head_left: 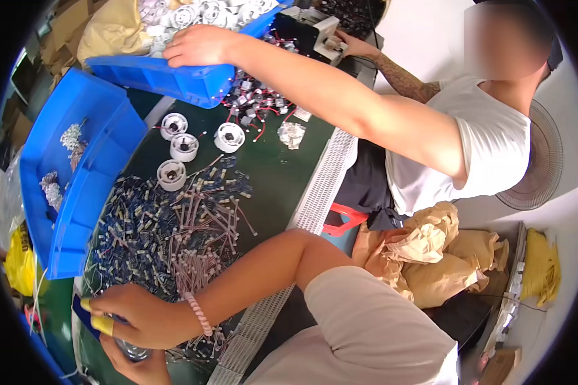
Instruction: Assembling electronic components by manually attaching small plastic parts to circuit boards on an assembly line.
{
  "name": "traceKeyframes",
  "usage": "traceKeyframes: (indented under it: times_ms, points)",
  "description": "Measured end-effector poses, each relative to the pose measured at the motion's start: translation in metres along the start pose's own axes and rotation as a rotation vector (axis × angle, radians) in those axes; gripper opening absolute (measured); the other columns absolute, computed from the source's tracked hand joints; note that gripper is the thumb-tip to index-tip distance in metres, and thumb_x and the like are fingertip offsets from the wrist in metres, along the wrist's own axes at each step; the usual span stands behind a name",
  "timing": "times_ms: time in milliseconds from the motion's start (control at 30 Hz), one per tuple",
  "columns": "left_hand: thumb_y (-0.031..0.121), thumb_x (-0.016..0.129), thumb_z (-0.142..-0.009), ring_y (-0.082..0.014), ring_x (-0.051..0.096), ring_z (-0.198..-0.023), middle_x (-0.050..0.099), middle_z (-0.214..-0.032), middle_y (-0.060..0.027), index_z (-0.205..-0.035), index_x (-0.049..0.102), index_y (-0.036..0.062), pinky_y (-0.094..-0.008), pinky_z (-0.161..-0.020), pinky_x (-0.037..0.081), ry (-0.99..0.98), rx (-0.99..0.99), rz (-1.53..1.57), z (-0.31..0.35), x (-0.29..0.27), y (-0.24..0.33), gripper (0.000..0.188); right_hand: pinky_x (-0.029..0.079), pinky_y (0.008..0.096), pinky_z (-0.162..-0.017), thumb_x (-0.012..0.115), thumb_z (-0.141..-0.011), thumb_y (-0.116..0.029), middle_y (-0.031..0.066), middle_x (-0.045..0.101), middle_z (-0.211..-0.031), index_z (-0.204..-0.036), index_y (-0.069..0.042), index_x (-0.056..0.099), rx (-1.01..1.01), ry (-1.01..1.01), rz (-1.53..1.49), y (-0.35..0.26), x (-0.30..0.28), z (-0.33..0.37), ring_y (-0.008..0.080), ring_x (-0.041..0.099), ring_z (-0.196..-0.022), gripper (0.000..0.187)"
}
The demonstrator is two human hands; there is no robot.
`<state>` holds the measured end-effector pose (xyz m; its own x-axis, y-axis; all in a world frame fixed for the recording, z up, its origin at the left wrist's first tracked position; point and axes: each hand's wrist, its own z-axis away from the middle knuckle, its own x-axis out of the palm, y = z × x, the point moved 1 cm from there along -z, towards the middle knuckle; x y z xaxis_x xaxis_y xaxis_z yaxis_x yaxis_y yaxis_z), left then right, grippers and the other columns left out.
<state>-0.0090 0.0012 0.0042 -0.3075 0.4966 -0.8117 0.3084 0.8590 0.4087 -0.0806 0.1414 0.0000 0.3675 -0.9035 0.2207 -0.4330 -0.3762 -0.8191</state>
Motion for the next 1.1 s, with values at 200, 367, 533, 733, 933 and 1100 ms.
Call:
traceKeyframes:
  times_ms: [200, 367, 533, 733, 933, 1100]
  points:
    - [0.020, 0.081, -0.060, -0.0290, 0.046, -0.116, 0.045, -0.128, -0.0212, -0.132, 0.035, -0.0039, -0.0394, -0.100, 0.033, -0.097, 0.013, 0.316, 0.035, -0.006, -0.028, 0.089, 0.042, 0.0393, -0.070, 0.054, -0.076, -0.008, 0.0119, 0.058, -0.074, -0.084, 0.000, 0.056, -0.572, -0.337, 0.075, -0.030, -0.022, -0.011, 0.0317, 0.056, -0.069, 0.012]
    - [0.033, 0.084, -0.058, -0.0259, 0.037, -0.124, 0.034, -0.138, -0.0181, -0.138, 0.025, -0.0005, -0.0388, -0.104, 0.026, -0.300, -0.087, 0.475, 0.038, -0.019, -0.016, 0.105, 0.046, 0.0413, -0.075, 0.053, -0.078, -0.005, 0.0119, 0.061, -0.073, -0.092, 0.001, 0.059, -0.199, -0.399, -0.316, -0.038, -0.019, -0.002, 0.0295, 0.059, -0.068, 0.016]
    - [0.038, 0.081, -0.067, -0.0290, 0.035, -0.129, 0.035, -0.140, -0.0226, -0.137, 0.030, -0.0058, -0.0398, -0.106, 0.025, -0.349, -0.054, 0.338, 0.006, -0.022, 0.029, 0.097, 0.043, 0.0434, -0.092, 0.049, -0.078, 0.003, 0.0115, 0.064, -0.081, -0.094, -0.001, 0.058, -0.108, -0.282, -0.399, -0.029, -0.005, 0.001, 0.0290, 0.061, -0.073, 0.019]
    - [0.012, 0.077, -0.062, -0.0332, 0.051, -0.109, 0.052, -0.117, -0.0205, -0.124, 0.043, -0.0057, -0.0399, -0.095, 0.037, 0.050, 0.064, -0.198, 0.009, -0.002, 0.030, 0.073, 0.017, 0.0465, -0.111, 0.048, -0.079, 0.010, 0.0138, 0.062, -0.089, -0.117, -0.005, 0.052, -0.218, 0.110, -0.217, -0.005, 0.000, 0.007, 0.0294, 0.062, -0.074, 0.041]
    - [0.018, 0.080, -0.062, -0.0359, 0.052, -0.106, 0.052, -0.117, -0.0204, -0.122, 0.045, -0.0037, -0.0419, -0.093, 0.040, 0.178, -0.065, -0.194, 0.013, -0.001, 0.015, 0.073, 0.026, 0.0441, -0.106, 0.056, -0.087, -0.013, 0.0211, 0.050, -0.119, -0.134, 0.001, 0.032, -0.107, -0.114, -0.004, -0.014, -0.017, 0.009, 0.0370, 0.049, -0.111, 0.054]
    - [0.012, 0.070, -0.079, -0.0205, 0.050, -0.112, 0.049, -0.129, -0.0087, -0.129, 0.046, 0.0021, -0.0360, -0.098, 0.038, 0.636, -0.402, 0.066, 0.052, -0.081, -0.132, 0.056, 0.048, 0.0279, -0.075, 0.068, -0.078, -0.004, 0.0080, 0.061, -0.099, -0.112, -0.002, 0.055, -0.157, 0.258, 0.397, -0.040, -0.102, -0.032, 0.0137, 0.059, -0.084, 0.037]
